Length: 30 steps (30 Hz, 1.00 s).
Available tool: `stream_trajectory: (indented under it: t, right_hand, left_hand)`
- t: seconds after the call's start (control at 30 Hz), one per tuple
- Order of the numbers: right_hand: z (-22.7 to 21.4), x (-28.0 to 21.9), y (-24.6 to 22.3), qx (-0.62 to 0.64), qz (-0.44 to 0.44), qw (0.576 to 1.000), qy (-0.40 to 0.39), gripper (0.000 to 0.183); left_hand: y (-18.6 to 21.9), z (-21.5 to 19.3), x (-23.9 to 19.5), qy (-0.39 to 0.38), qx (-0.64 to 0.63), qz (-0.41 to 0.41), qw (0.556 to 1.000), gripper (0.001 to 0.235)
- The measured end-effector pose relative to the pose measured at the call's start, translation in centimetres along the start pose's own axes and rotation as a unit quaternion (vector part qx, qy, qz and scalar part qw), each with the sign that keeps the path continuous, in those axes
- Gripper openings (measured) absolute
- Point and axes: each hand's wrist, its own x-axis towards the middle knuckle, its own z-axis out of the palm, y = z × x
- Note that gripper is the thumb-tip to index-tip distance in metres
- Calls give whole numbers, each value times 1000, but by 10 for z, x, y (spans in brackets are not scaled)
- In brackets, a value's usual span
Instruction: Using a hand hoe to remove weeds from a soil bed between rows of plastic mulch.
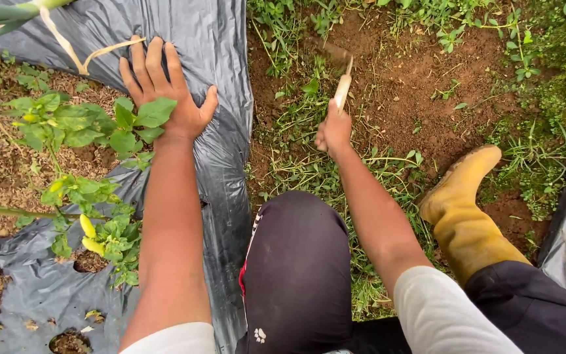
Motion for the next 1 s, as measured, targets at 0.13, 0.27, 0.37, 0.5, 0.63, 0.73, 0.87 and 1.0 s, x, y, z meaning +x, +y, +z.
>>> stream_trajectory:
  t: [0.13, 0.27, 0.37, 0.5, 0.63, 0.73, 0.87, 1.0]
  right_hand:
    - [-26, -33, 72, -86, -3, 994, -63, 42]
    - [-31, -21, 54, -93, -54, 993, 42, 27]
    - [-19, 8, -17, -2, -53, 990, 129, 29]
    - [0, 51, -91, 147, 2, 987, 68, 30]
    - [8, 31, -41, 129, 45, 989, 62, 35]
    - [-16, 17, 15, -48, -53, 997, -17, 35]
    - [-41, 5, 45, -159, -89, 982, -44, 27]
    - [-15, 9, -35, 38, -50, 998, 11, 41]
  left_hand:
    - [2, -8, 1, -6, -13, 2, 1000, 96]
    - [3, -12, 6, 14, -8, 16, 1000, 96]
    - [5, -17, 1, 36, -1, 31, 999, 92]
    - [2, -10, 3, 43, -2, 27, 999, 94]
    - [1, -11, -1, 30, -5, 25, 999, 93]
    - [2, -12, 5, 10, -17, 8, 1000, 95]
    - [4, -15, 3, 53, -1, 39, 998, 92]
    - [3, -10, 5, 27, -15, 20, 999, 94]
